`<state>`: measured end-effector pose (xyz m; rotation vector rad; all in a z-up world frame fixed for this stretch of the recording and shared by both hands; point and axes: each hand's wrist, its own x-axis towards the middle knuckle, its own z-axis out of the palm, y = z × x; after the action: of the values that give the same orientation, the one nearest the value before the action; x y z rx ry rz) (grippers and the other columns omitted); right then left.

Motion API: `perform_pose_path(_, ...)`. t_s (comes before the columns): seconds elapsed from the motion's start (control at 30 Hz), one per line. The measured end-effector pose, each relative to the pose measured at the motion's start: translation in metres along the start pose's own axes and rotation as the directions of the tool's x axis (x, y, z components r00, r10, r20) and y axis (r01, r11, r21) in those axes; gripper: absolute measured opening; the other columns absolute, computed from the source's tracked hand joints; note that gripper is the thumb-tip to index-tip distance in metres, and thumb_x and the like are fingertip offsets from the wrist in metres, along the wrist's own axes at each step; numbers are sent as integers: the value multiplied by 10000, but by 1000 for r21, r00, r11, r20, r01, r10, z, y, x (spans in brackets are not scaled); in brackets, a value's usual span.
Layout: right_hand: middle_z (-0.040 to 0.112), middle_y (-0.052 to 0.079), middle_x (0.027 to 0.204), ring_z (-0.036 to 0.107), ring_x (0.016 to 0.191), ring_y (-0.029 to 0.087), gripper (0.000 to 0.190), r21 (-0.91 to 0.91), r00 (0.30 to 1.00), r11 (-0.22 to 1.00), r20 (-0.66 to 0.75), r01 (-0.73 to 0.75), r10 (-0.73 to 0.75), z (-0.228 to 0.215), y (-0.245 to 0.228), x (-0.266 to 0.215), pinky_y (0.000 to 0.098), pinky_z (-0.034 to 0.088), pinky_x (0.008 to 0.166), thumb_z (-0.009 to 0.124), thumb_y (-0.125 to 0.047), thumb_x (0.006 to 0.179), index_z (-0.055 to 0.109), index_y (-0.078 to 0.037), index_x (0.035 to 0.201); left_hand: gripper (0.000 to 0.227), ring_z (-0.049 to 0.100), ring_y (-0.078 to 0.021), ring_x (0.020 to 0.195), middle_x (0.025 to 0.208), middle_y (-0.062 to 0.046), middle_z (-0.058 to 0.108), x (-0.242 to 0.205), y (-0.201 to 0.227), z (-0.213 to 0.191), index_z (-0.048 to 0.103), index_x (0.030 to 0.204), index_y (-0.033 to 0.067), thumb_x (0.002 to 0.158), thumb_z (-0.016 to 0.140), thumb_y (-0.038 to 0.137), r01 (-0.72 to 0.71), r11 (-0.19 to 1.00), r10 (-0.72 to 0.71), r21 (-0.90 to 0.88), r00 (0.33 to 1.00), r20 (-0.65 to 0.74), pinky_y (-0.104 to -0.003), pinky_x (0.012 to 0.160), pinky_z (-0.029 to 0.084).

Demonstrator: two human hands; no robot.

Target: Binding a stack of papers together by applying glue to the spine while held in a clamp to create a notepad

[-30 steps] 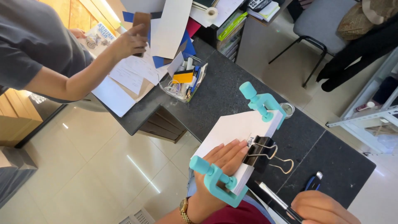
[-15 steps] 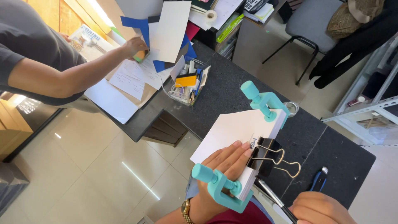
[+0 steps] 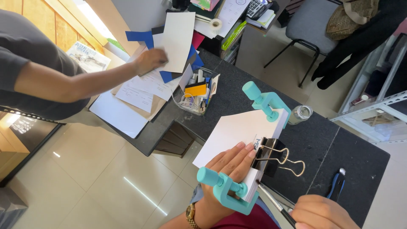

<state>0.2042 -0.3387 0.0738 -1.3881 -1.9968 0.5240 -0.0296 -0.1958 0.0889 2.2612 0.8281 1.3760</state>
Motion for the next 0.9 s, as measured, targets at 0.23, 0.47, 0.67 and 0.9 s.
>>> perform_pose_path(0.23,753,21,1024,745,980,184,313,-210,962,977,-255,43,-97,12,-51,33,362,676,940,659,-197,872,619,-110,1169,323,710,-320,1284,1345,-121,707,-5,-14,-17,641,1333,51,1117,451,197,-15,1000,16,-16,1000,21,-438,1007,629)
perform_pose_path(0.47,740,-33,1158,754,1091,118,272,-76,999,997,-41,16,-19,33,-23,3,292,631,971,571,-259,955,761,-156,1121,314,721,-323,1264,1320,-124,719,-8,-26,-28,652,1313,45,1107,471,199,-26,999,26,-20,1000,-7,-445,1003,636)
perform_pose_path(0.67,762,9,955,759,918,155,184,-165,948,986,-317,-20,-34,40,-82,54,303,666,903,621,-158,891,674,-124,1064,291,717,-325,1265,1322,-132,715,-9,-33,-37,649,1312,33,1099,504,168,-40,998,40,-41,999,7,-442,1006,640)
perform_pose_path(0.9,758,-3,1077,754,993,149,259,-100,988,984,75,146,-138,65,4,-12,326,618,946,669,-298,938,773,-109,1082,289,720,-306,1259,1311,-120,725,-8,-39,-45,661,1294,40,1095,503,177,-32,999,33,-20,999,11,-427,990,640)
